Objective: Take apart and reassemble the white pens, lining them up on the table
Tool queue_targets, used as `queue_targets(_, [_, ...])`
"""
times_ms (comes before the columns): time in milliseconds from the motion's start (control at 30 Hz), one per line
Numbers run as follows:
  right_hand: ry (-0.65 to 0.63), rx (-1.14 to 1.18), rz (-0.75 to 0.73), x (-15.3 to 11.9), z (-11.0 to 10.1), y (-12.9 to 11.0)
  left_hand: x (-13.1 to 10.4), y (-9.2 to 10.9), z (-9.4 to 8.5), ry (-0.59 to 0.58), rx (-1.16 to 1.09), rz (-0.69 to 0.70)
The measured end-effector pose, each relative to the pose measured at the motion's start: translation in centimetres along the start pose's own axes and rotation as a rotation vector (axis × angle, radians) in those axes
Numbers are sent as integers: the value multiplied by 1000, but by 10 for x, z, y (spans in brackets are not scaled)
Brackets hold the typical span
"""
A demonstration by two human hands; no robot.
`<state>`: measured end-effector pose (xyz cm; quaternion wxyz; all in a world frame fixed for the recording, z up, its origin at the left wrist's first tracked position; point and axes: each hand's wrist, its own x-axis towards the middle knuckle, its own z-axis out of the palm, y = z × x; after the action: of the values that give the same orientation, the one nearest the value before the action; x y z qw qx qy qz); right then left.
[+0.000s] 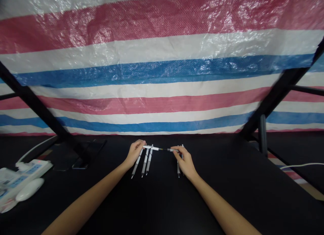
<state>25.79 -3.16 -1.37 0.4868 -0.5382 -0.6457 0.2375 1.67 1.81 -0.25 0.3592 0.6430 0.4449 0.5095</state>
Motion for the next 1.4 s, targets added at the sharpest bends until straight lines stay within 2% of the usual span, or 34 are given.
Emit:
queue_targets(267, [-32, -7, -14, -1, 0, 1, 0, -10, 3, -35, 86, 138])
queue_targets(467, [-74, -17, -54, -1, 1, -1, -1, -12, 5, -75, 116, 192])
queue_targets(767, [-115, -20, -108, -1, 2, 4, -1, -10, 4, -107, 217, 121])
queue_targets(967, [-105, -5, -93, 1, 2, 3, -2, -1, 6, -225, 130, 106])
queue_targets(1167, [-99, 7, -70, 2, 1, 2, -1, -3, 6, -232, 165, 169])
queue_targets(1400, [-100, 6, -60, 1, 3, 5, -3, -7, 4, -222, 153, 149])
